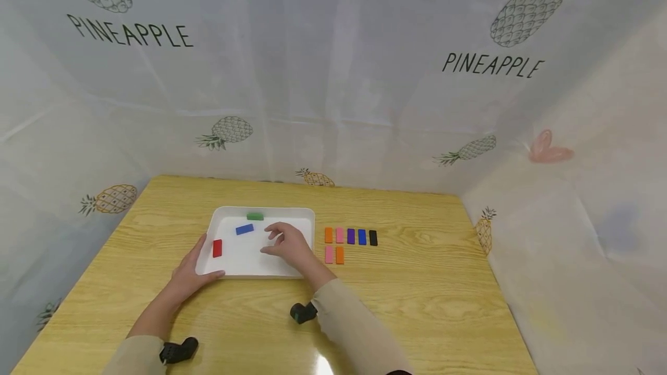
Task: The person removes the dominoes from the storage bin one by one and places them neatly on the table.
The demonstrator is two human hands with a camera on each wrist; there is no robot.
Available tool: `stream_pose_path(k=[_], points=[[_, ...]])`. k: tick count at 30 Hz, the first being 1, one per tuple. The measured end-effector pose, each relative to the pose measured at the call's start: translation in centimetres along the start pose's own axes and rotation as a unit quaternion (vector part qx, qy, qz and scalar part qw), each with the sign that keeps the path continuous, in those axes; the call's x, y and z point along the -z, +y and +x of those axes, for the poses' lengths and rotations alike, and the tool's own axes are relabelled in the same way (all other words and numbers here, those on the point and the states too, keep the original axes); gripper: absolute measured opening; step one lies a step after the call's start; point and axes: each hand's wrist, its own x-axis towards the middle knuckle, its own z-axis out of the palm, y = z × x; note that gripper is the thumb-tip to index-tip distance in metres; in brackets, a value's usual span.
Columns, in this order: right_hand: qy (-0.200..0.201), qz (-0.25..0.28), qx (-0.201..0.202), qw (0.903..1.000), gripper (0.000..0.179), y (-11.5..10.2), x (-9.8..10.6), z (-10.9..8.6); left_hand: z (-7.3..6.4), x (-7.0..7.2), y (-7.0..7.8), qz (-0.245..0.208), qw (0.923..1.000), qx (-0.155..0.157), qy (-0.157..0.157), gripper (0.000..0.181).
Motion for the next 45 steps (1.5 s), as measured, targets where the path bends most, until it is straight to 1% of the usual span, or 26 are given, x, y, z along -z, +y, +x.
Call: stream_pose_path(k=[4,13,16,19,24,29,34,38,45], points=[[-0.008,0.0,-0.005,1.0,0.046,-0.4,-0.9,0.9,0.2,-0.1,-0.1,0.002,1.0,0.003,0.002,0.119],[-0.023,0.004,-0.021,0.9995,0.049,-1.0,-2.9,3.0,0.4,-0.2,-0.4,0.006,1.0,-0.004,0.006,0.118],[-0.026,-0.015,-0.026,0.9992,0.051,-1.1,-3.4,3.5,0.4,-0.2,-0.4,0.006,1.0,-0.006,0.005,0.118],[-0.027,-0.035,-0.039,0.9983,0.053,-1.0,-3.8,4.0,0.4,-0.1,-0.4,0.006,1.0,-0.006,0.003,0.118],[-0.035,-0.061,-0.054,0.996,0.058,-0.5,-4.3,4.7,0.4,-0.1,-0.2,0.001,1.0,-0.002,0.0,0.118],[-0.048,-0.101,-0.036,0.9931,0.063,0.2,-4.9,5.7,0.3,-0.1,-0.3,0.003,1.0,-0.004,0.002,0.117],[-0.045,-0.15,-0.028,0.9873,0.066,0.8,-5.3,6.4,0.4,-0.1,-0.3,-0.002,1.0,-0.002,-0.002,0.117],[-0.043,-0.162,-0.029,0.9854,0.065,1.1,-5.5,6.5,0.4,-0.1,-0.3,-0.001,1.0,0.001,-0.003,0.118],[-0.049,-0.183,-0.012,0.9819,0.059,1.5,-5.5,6.8,0.3,0.0,-0.2,-0.002,0.9999,0.008,-0.009,0.118]])
